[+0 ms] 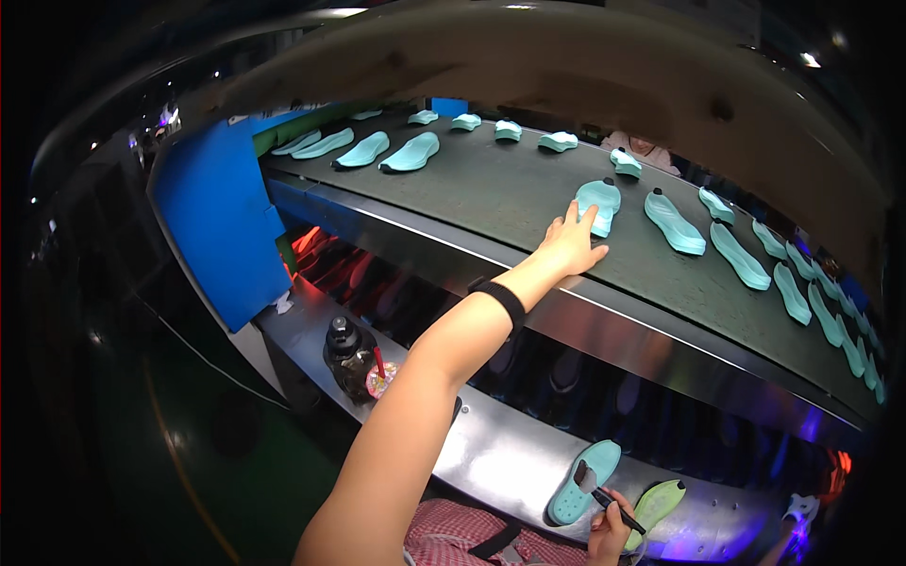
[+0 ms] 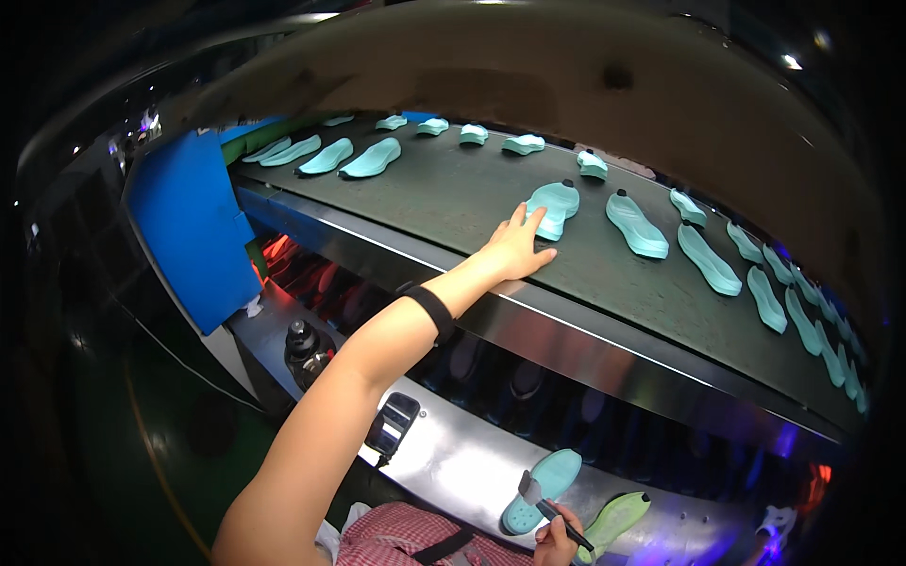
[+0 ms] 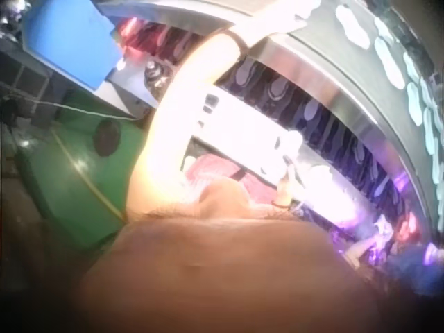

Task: Apply adhesive to shoe soles using a brush in a manufacturing environment.

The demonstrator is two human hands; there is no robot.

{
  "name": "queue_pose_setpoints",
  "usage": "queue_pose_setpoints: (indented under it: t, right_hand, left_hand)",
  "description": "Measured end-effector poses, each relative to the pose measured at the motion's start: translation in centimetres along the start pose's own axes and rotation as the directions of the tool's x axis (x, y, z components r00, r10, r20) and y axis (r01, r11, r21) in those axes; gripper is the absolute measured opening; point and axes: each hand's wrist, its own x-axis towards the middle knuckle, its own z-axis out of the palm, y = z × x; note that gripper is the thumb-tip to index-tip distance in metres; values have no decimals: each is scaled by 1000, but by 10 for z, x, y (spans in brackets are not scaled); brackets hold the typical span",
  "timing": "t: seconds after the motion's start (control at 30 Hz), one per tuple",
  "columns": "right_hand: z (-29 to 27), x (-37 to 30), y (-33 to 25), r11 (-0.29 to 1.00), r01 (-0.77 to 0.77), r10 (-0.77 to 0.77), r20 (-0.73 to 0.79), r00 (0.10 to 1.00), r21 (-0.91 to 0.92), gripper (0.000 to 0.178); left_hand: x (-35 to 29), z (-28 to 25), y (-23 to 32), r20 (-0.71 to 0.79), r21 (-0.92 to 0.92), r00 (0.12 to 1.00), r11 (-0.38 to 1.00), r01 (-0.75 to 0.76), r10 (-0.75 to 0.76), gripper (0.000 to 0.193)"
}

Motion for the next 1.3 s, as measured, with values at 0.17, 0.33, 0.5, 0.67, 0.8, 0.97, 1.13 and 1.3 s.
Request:
queue_pose_setpoints:
  t: [0.17,0.33,0.5,0.67,0.8,0.97,1.13,1.3]
  right_hand:
    - [-21,-5,4,997,-59,60,-8,998,55,27]
    - [-71,4,23,997,-82,82,-33,996,16,33]
    - [-18,-26,-22,982,186,-189,-88,978,-35,32]
    - [8,-42,-38,962,273,-271,-71,960,10,28]
    - [25,-35,-41,983,181,-178,86,980,-24,25]
    - [40,-11,-13,988,-4,18,88,996,-156,21]
    - [50,18,-12,956,83,-71,52,996,-280,22]
    - [79,11,-9,465,574,-439,387,811,-674,17]
  left_hand:
    - [-5,2,-13,-218,-27,961,983,-183,173,38]
    - [-101,-24,5,-661,-430,744,764,-481,97,15]
    - [-192,-24,-4,286,-944,958,-179,277,-29,56]
    - [-261,38,-32,369,-531,796,-594,604,480,73]
    - [-299,117,-29,644,-380,603,-488,786,470,76]
    - [-315,134,10,683,-185,611,-714,675,400,89]
    - [-319,140,23,522,-167,620,-643,748,586,83]
    - [-323,149,36,793,-367,578,-606,705,192,73]
